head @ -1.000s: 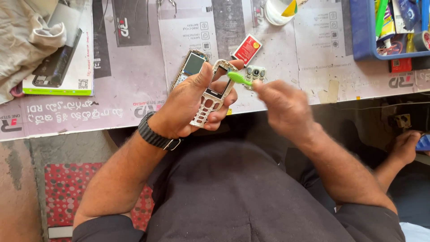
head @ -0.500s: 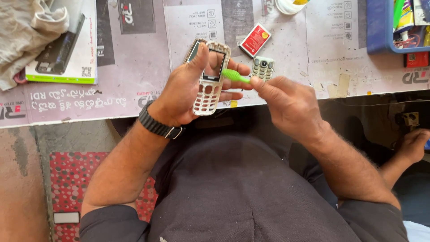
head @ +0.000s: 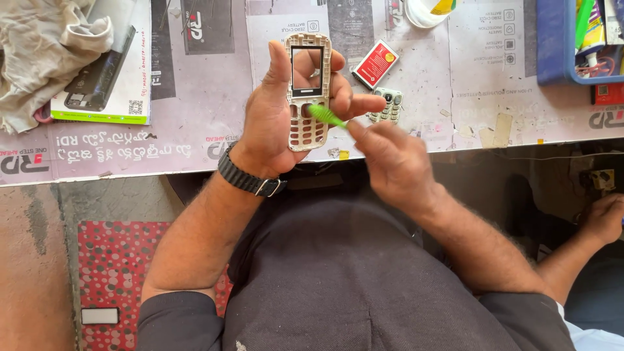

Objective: The person cleans a disassembled mobile phone using a toothbrush and toothpaste, then reassembles the phone by inserting the keypad and battery. The person also tests the phone by turning it on.

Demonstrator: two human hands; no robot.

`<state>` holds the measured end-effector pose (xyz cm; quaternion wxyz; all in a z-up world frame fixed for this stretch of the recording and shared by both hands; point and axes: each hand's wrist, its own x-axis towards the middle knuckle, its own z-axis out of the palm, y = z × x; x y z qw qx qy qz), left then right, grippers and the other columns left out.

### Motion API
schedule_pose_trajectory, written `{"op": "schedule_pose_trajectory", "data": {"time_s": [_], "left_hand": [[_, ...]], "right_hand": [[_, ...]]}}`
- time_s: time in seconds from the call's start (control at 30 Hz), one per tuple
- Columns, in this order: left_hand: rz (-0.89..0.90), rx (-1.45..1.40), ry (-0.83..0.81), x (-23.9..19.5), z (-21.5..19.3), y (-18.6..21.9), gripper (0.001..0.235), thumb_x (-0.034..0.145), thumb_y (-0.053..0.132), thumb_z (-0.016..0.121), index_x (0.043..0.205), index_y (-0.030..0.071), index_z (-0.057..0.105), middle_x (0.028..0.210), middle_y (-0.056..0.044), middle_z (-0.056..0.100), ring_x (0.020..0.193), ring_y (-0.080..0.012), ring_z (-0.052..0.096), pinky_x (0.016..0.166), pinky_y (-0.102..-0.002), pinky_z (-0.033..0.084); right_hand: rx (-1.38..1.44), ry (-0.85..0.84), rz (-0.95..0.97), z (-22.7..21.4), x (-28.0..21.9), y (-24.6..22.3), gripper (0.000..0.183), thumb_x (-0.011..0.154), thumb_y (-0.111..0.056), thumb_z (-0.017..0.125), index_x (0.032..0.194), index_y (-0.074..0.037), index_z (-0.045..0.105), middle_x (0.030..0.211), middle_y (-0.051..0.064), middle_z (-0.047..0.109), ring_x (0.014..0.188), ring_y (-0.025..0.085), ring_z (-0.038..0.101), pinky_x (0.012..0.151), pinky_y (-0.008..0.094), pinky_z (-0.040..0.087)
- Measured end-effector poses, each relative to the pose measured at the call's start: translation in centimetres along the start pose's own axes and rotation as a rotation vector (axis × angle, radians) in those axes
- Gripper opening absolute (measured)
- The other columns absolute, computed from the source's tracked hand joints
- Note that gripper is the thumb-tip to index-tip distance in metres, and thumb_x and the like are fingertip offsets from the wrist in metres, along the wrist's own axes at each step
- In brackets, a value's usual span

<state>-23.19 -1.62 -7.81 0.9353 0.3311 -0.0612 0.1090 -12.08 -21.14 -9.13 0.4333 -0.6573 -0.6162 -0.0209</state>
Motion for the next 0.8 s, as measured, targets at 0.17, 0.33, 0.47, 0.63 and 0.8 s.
{"op": "schedule_pose_trajectory", "data": {"time_s": [0.17,0.33,0.47,0.63,0.8], "left_hand": [[-0.004,-0.039,-0.004,0.6,-0.3,0.1,0.073,0.105,0.07,0.037,0.128,0.001,0.05,0.092,-0.014,0.065,0.121,-0.0419,0.069,0.116,-0.056,0.049],[0.011,-0.033,0.055,1.0,0.1,0.3,0.073,0.1,0.069,0.037,0.132,0.005,0.049,0.091,-0.01,0.063,0.11,-0.0386,0.071,0.107,-0.058,0.056],[0.063,-0.014,0.036,1.0,0.2,0.2,0.073,0.103,0.07,0.04,0.132,0.004,0.05,0.089,-0.009,0.061,0.103,-0.0356,0.072,0.103,-0.055,0.058],[0.092,0.026,0.101,0.7,0.2,1.0,0.077,0.1,0.073,0.041,0.134,0.004,0.049,0.088,-0.008,0.059,0.097,-0.0359,0.073,0.094,-0.049,0.059],[0.152,0.003,0.109,0.6,-0.5,1.1,0.075,0.101,0.072,0.038,0.134,0.006,0.049,0.088,-0.009,0.059,0.091,-0.034,0.072,0.09,-0.05,0.062]], "right_hand": [[0.115,-0.065,0.025,0.1,-0.4,-0.2,0.047,0.099,0.009,0.062,0.142,-0.01,0.059,0.092,0.01,0.065,0.078,0.023,0.067,0.068,0.035,0.056],[0.162,-0.067,0.142,0.9,-0.3,-0.5,0.044,0.098,0.009,0.062,0.138,-0.01,0.062,0.088,0.008,0.066,0.076,0.021,0.065,0.068,0.033,0.055],[0.28,-0.027,0.184,2.1,-0.5,-1.5,0.043,0.1,0.008,0.061,0.14,-0.008,0.06,0.098,0.012,0.066,0.086,0.021,0.067,0.077,0.033,0.057],[0.272,-0.024,0.202,2.7,0.0,-2.6,0.044,0.098,0.007,0.063,0.139,-0.009,0.059,0.09,0.009,0.064,0.08,0.021,0.064,0.073,0.033,0.054],[0.288,0.052,0.201,2.4,-0.6,-1.8,0.046,0.103,0.009,0.061,0.144,-0.011,0.056,0.096,0.011,0.061,0.082,0.021,0.063,0.077,0.033,0.057]]}}
